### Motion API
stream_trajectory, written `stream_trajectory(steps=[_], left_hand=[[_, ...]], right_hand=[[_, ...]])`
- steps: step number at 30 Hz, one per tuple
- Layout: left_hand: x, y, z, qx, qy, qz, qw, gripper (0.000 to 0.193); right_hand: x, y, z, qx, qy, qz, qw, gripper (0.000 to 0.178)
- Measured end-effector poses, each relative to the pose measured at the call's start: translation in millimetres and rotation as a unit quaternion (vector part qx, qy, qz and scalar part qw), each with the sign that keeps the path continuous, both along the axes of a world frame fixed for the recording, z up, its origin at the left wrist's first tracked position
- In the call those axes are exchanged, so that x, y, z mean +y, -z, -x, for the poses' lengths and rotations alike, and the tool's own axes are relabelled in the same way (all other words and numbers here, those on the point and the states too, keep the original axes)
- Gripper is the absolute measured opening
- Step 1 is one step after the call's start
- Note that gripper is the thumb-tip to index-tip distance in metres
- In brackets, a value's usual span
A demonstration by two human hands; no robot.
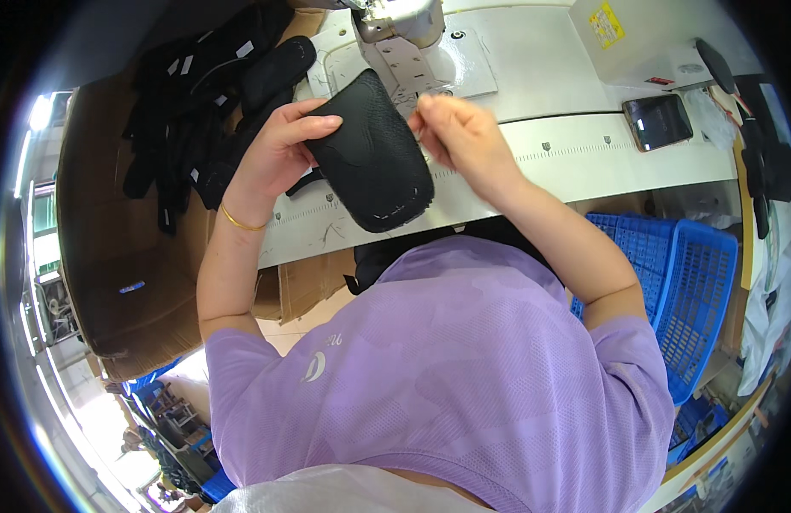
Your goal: Sewing and trimming the edges of shoe upper components using an industrial sewing machine.
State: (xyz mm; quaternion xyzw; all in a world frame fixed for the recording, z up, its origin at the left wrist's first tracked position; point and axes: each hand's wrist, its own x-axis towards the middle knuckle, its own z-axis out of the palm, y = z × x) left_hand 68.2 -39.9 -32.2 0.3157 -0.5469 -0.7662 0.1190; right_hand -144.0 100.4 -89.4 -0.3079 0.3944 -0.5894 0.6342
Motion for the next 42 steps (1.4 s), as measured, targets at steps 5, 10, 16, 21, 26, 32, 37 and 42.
stream_trajectory(steps=[5, 10, 16, 21, 26, 32, 37, 42], left_hand=[[4, 9, 2, -0.071, -0.037, 0.383, 0.92, 0.037], [-71, 16, -39, -0.491, -0.189, 0.609, 0.594, 0.054], [-131, 68, -43, -0.493, -0.224, 0.632, 0.554, 0.061], [-134, 33, -41, -0.289, -0.305, 0.432, 0.798, 0.048], [-73, -31, -38, 0.018, 0.022, 0.237, 0.971, 0.039], [-35, -55, 20, 0.0, 0.095, 0.333, 0.938, 0.037], [-59, -59, 41, 0.085, 0.027, 0.251, 0.964, 0.03], [-86, -58, 51, 0.034, 0.022, 0.309, 0.95, 0.025]], right_hand=[[4, -36, 38, 0.331, -0.108, -0.125, 0.929, 0.019], [-22, -62, 141, 0.534, 0.091, -0.127, 0.831, 0.034], [-37, -41, 107, 0.467, 0.145, 0.011, 0.872, 0.028], [-22, -46, 57, 0.475, 0.085, 0.053, 0.874, 0.027], [-7, -48, 21, 0.553, 0.126, 0.208, 0.797, 0.023], [-4, -46, -7, 0.473, 0.111, 0.209, 0.849, 0.021], [-12, -58, -12, 0.267, 0.11, 0.1, 0.952, 0.03], [-21, -66, -15, 0.183, 0.114, 0.098, 0.972, 0.034]])
